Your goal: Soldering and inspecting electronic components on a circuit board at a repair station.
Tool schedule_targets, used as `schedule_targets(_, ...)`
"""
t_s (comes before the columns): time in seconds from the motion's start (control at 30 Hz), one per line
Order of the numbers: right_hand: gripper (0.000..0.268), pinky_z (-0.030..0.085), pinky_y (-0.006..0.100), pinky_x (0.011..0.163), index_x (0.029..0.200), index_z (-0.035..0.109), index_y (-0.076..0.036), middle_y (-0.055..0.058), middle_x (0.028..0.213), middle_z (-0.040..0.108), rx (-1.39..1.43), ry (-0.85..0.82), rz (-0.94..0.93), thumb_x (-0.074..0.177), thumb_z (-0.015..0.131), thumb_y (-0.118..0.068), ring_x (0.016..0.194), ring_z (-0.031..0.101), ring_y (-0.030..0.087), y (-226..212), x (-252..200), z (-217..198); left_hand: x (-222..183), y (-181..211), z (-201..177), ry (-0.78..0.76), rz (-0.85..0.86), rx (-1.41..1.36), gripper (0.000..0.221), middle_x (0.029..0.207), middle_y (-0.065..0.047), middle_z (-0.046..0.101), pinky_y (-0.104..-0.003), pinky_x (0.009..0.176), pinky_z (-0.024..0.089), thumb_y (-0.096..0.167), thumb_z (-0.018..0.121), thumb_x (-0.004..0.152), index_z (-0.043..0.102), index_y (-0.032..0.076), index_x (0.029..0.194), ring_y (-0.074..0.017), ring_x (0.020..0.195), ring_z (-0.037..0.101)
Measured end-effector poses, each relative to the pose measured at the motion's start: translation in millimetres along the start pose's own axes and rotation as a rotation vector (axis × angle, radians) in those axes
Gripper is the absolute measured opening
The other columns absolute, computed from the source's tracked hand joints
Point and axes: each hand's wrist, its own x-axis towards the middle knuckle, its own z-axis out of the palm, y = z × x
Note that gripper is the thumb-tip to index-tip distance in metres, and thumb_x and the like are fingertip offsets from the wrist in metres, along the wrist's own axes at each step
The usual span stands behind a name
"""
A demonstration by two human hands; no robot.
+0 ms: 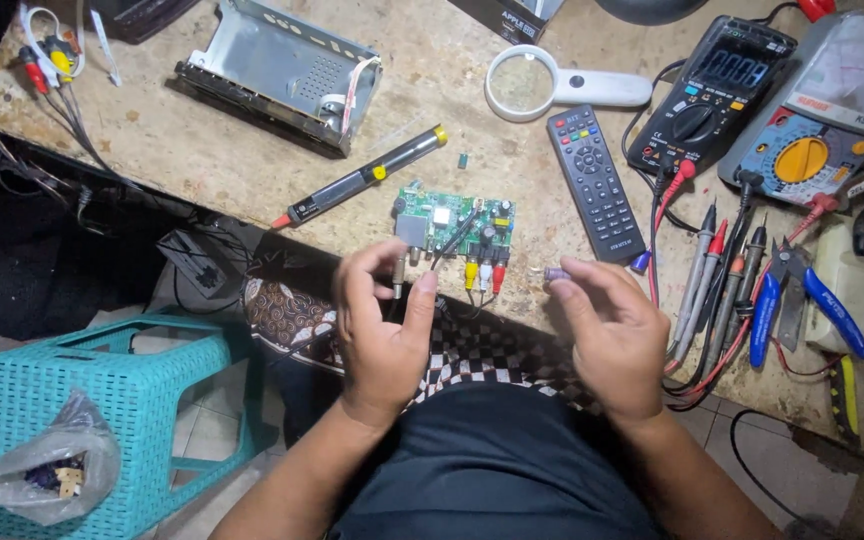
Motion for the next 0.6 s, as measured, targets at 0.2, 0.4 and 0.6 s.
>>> schedule_targets(0.2,0.027,0.059,0.034,0.083,0.119,0.072,0.005,0.017,0.097,0.075,0.089,-0.027,0.233,0.092,0.076,0.003,0.091,0.067,0.017,-9.5,15.9,12.5,20.0,6.3,1.9,-0.173,-0.027,0.432,0.083,0.13,-0.023,0.056,-0.059,0.101,0.034,0.038,0.084,0.085,0.044,-0.001,0.147,-0.0406,0.119,0.044)
schedule_targets(0.4,0.028,0.061,0.03,0.082,0.117,0.075,0.0,0.014,0.098,0.077,0.105,-0.015,0.293,0.09,0.08,0.0,0.092,0.069,0.013,0.4,14.8,18.9,17.2,-20.7,23.4,-0.026,0.016,0.363,0.083,0.118,-0.009,0.062,-0.051,0.098,0.035,0.031,0.094,0.072,0.054,0.008,0.141,-0.0334,0.114,0.049)
schedule_targets(0.6,0.027,0.061,0.031,0.083,0.115,0.075,0.002,0.016,0.099,0.077,0.147,-0.005,0.3,0.088,0.08,0.003,0.093,0.07,0.015,1.0,17.5,18.8,14.2,-24.2,21.1,0.005,-0.006,0.222,0.087,0.113,-0.011,0.06,-0.05,0.098,0.038,0.018,0.097,0.068,0.056,0.006,0.144,-0.0355,0.107,0.054)
